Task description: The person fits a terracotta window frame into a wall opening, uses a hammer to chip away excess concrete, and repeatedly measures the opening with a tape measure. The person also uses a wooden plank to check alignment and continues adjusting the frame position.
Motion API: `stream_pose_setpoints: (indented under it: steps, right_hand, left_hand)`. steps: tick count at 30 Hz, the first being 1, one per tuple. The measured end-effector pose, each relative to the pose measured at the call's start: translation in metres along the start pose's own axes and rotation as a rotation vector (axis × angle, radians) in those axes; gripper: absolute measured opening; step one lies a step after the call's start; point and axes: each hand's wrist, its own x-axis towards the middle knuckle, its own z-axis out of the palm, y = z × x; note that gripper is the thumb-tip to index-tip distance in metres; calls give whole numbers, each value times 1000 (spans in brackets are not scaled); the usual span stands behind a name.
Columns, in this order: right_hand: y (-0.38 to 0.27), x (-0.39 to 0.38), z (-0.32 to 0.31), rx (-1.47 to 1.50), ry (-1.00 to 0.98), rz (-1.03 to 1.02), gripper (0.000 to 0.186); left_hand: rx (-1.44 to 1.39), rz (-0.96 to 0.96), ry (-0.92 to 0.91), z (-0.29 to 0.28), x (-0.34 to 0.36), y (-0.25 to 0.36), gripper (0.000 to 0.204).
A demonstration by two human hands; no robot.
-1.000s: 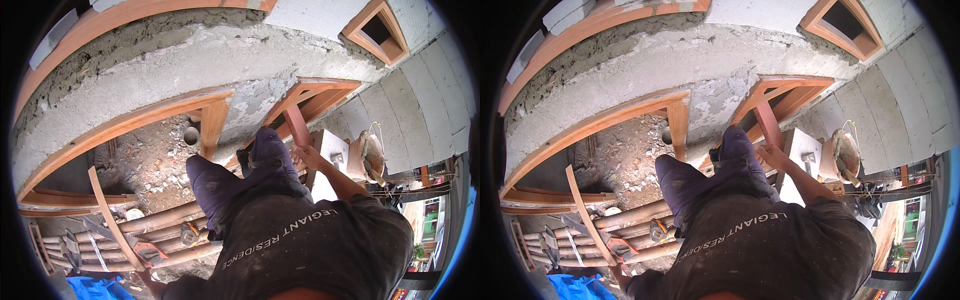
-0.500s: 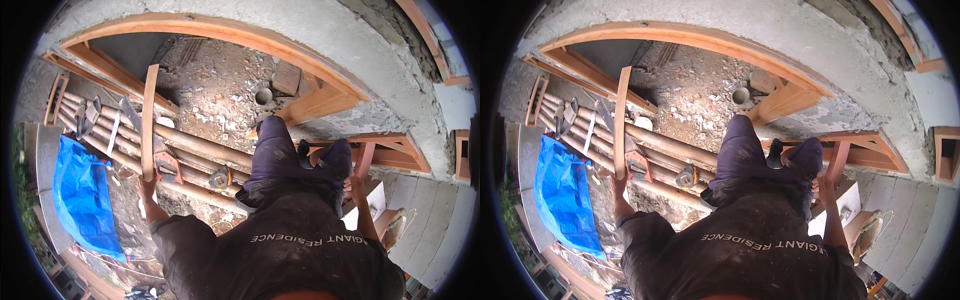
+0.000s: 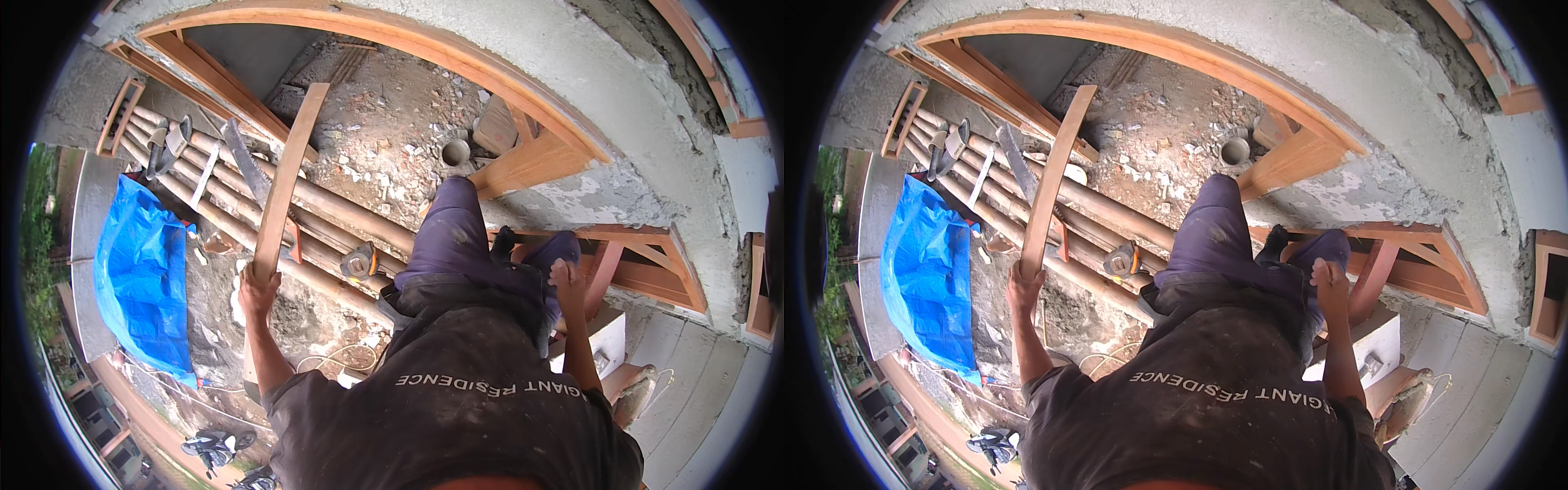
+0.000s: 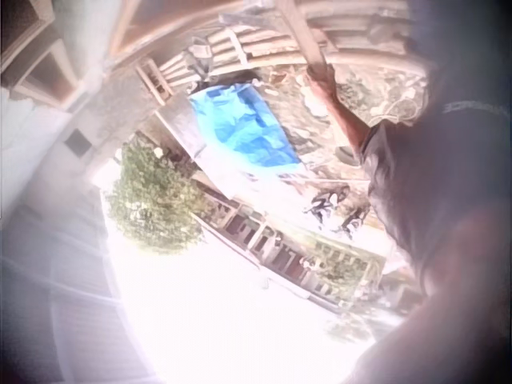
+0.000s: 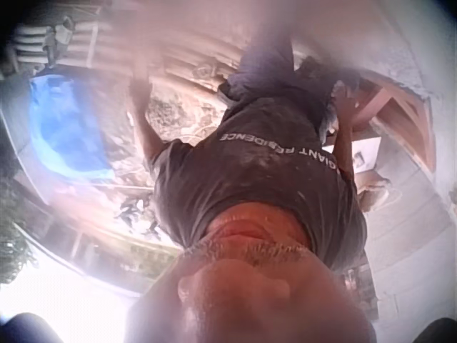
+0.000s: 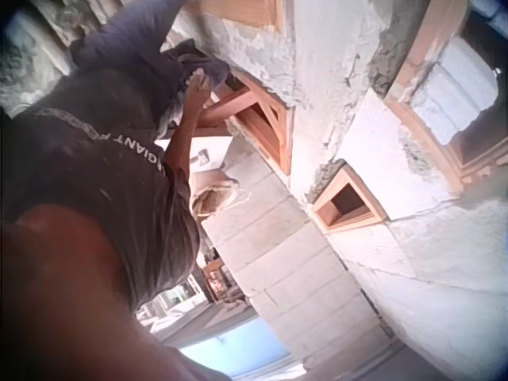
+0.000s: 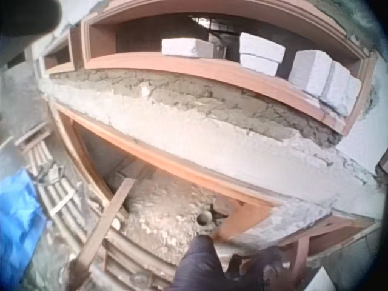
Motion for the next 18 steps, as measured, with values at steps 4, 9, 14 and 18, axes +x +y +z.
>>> stream_pose_setpoints:
  steps: [4, 9, 14, 18]
  right_hand:
    - [-66, 37, 62, -230, -106, -508, 39]
    - [-148, 81, 139, -489, -307, -1050, 106]
    - [-188, 100, 164, -391, -348, -1307, 88]
    - [-208, 81, 133, -149, -198, -1247, 63]
  left_hand:
    - [193, 250, -118, -69, -22, 56, 66]
    - [305, 594, -106, -163, -42, 132, 64]
    - [397, 763, 9, -250, -75, 186, 69]
    - [580, 901, 300, -297, -89, 213, 73]
